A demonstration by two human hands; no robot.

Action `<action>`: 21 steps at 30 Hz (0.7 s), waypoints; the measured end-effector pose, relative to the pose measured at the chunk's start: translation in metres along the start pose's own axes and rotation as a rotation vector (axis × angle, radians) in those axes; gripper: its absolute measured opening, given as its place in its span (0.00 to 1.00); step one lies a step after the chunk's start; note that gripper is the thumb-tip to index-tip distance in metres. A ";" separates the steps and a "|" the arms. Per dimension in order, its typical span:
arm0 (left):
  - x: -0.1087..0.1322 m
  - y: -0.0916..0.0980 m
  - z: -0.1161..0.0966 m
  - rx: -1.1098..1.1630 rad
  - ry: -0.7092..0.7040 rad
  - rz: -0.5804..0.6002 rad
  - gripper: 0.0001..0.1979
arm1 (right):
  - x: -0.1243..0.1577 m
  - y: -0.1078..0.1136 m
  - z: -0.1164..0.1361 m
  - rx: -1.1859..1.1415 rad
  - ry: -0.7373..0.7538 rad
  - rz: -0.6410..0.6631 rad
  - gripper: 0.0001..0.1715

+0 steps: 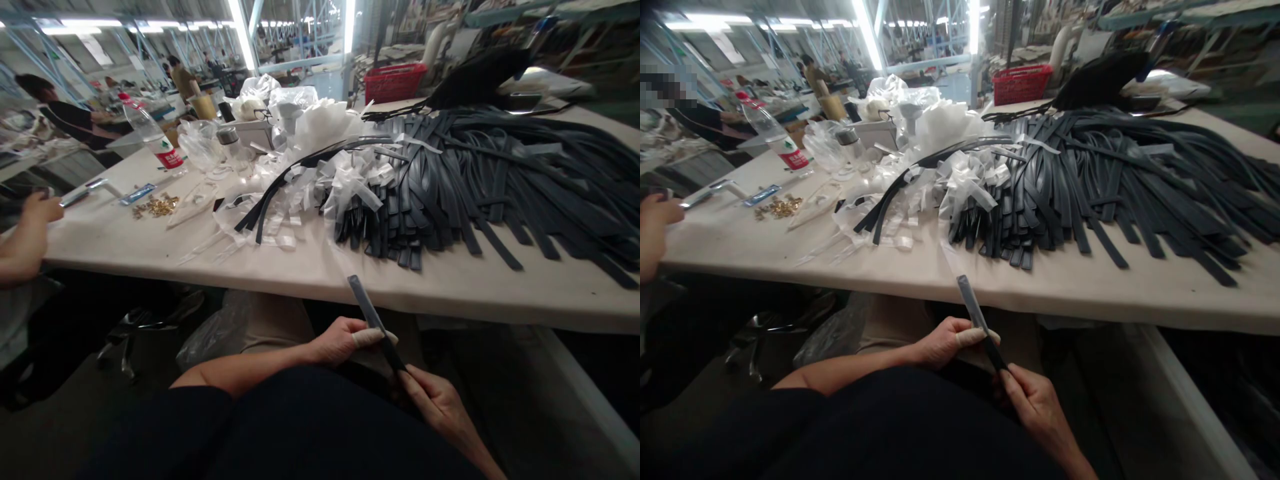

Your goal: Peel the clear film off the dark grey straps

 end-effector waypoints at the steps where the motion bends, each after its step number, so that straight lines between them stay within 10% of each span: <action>1: 0.000 -0.004 0.002 -0.023 0.028 0.040 0.25 | 0.000 -0.001 0.001 -0.021 -0.003 -0.026 0.29; 12: -0.009 0.014 -0.015 0.213 -0.159 -0.265 0.19 | 0.012 -0.007 -0.007 -0.045 -0.026 0.005 0.29; 21: -0.005 -0.005 0.009 0.032 0.042 -0.029 0.24 | -0.006 -0.001 0.001 0.040 0.128 -0.038 0.29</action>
Point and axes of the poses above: each hand's wrist, its own x-axis away from the middle knuckle, its own y-axis out of the back of the hand, z = x × y, the point moved 2 cm from there along -x, towards the middle knuckle, and after that the axes turned 5 degrees about z, right-handed, at the moved point
